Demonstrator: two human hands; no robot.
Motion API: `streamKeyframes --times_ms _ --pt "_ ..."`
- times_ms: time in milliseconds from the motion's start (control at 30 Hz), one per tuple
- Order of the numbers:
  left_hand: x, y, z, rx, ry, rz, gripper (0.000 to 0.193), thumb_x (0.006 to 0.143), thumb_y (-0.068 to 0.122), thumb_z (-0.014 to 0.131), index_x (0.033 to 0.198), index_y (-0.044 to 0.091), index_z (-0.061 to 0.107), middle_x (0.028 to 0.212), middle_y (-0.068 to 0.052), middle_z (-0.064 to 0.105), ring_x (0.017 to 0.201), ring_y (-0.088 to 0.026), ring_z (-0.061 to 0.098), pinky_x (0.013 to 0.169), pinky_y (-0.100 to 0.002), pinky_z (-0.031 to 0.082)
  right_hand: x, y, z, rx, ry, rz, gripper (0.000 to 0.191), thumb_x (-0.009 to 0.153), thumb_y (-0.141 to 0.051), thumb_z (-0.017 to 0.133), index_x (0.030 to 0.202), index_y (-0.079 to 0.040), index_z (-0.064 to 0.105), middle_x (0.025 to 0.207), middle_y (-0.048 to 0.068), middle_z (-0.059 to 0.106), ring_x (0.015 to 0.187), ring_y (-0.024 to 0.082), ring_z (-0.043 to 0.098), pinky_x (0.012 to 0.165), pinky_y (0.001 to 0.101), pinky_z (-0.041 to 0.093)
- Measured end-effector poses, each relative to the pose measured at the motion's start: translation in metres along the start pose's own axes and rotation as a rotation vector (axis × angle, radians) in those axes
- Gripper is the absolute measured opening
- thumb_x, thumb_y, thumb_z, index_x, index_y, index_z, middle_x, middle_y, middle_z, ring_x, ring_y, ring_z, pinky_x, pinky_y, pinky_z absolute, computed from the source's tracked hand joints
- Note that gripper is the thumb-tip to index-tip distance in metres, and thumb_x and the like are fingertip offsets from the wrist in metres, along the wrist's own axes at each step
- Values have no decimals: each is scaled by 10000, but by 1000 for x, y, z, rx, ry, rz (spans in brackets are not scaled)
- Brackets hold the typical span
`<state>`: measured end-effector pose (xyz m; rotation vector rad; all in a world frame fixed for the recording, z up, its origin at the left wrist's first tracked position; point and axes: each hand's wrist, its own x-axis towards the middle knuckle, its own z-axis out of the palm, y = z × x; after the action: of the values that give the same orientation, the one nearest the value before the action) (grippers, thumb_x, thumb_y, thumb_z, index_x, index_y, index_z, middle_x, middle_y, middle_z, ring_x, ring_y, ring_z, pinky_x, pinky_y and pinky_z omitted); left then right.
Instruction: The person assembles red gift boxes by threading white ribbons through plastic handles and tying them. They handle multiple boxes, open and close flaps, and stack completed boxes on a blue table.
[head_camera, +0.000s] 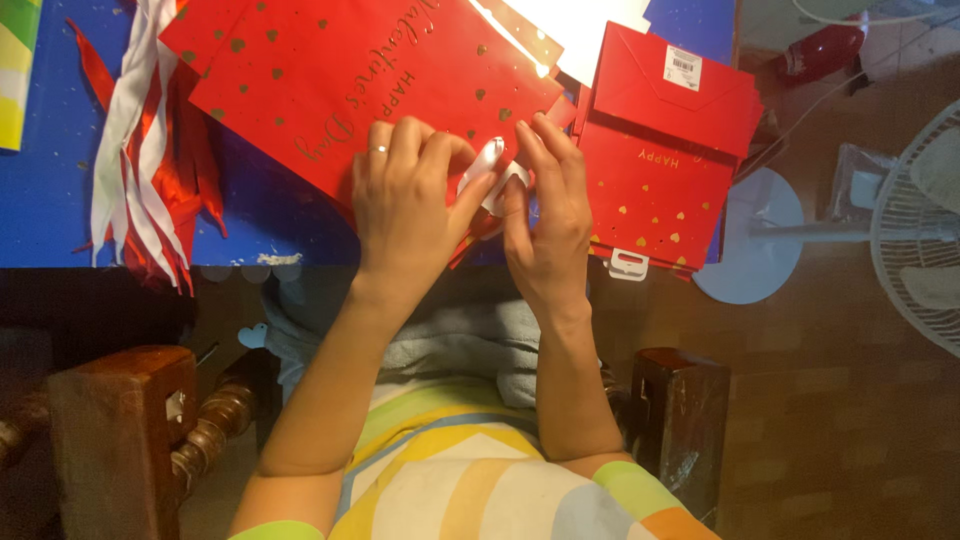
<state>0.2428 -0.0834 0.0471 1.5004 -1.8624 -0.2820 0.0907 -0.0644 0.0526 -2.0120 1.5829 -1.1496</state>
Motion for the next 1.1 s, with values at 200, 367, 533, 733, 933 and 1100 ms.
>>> streamKeyframes --times_ms 200,367,533,733,933,1100 --pt "11 5 17 37 57 -6 213 846 297 836 879 152 684 979 -2 583 1039 -261 544 843 -446 436 1 3 2 48 11 85 402 1007 24 620 1404 -35 599 1483 136 560 1165 225 648 955 320 565" --pt "13 7 16 60 42 -23 215 828 285 833 840 142 674 991 -9 590 1055 -261 544 840 -451 437 2 4 4 48 17 39 389 1022 5 628 1409 -36 611 1469 134 559 1208 220 630 1025 327 549" --pt "11 5 9 -50 44 -48 204 906 281 822 857 135 687 918 -11 603 976 -261 572 810 -439 440 2 9 9 139 58 93 337 1034 -29 617 1370 -45 623 1454 140 551 1205 207 612 967 310 542" --pt "9 -1 1 -201 29 -85 219 959 232 795 879 92 647 895 0 670 894 -253 614 811 -415 459 2 15 18 175 180 89 352 1050 -48 654 1397 -63 598 1456 129 488 1210 199 538 1112 363 476" --pt "12 0 0 -255 -6 -190 204 948 246 804 867 109 676 747 12 663 771 -209 594 752 -383 443 1 24 27 167 194 80 379 1012 -67 708 1366 -68 571 1355 100 508 1226 208 522 1076 329 450" --pt "11 -1 -1 -355 -38 -195 172 950 242 802 892 126 689 787 38 688 795 -159 610 816 -355 408 -2 32 34 254 192 131 370 1032 -70 711 1377 -64 577 1288 86 545 1200 196 564 1067 316 461"
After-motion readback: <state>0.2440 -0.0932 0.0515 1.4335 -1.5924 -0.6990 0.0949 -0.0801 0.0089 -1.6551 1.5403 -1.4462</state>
